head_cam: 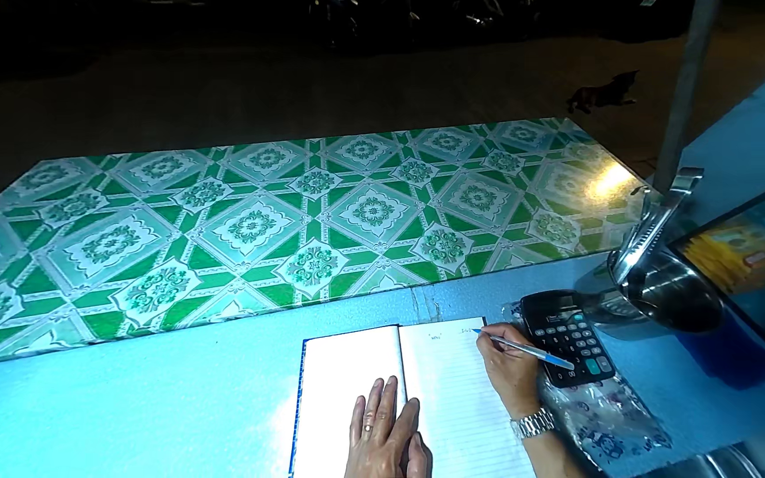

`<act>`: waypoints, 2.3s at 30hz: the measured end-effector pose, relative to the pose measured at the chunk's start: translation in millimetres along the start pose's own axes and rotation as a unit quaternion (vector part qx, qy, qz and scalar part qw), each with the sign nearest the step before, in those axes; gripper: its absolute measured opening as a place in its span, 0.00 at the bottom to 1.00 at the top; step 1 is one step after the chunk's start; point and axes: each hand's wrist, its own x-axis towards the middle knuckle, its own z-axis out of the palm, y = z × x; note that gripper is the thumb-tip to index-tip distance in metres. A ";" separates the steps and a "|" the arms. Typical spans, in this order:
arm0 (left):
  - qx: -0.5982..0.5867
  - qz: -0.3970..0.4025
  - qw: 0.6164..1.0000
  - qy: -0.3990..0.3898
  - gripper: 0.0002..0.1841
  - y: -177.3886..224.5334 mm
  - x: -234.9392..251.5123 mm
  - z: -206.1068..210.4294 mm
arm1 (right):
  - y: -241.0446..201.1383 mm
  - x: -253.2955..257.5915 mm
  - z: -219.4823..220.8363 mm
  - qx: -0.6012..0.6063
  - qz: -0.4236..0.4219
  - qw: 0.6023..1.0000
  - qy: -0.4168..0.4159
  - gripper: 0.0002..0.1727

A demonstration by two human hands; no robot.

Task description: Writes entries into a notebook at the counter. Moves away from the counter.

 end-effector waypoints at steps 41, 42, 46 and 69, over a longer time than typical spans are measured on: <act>-0.007 -0.003 1.000 -0.020 0.23 -1.9 1.4 0.3 | 10.9 15.0 8.2 0.029 -0.039 0.996 -0.075 0.04; -0.006 -0.004 1.000 -0.022 0.23 -2.0 1.8 0.3 | 10.9 15.4 8.1 0.029 -0.037 0.996 -0.080 0.04; -0.004 -0.004 1.000 -0.023 0.23 -1.7 0.8 0.8 | 9.7 15.0 7.5 0.027 -0.031 0.995 -0.090 0.04; -0.008 -0.003 1.000 -0.017 0.23 -2.2 1.6 0.4 | 11.5 14.5 9.6 0.014 -0.039 0.996 -0.076 0.04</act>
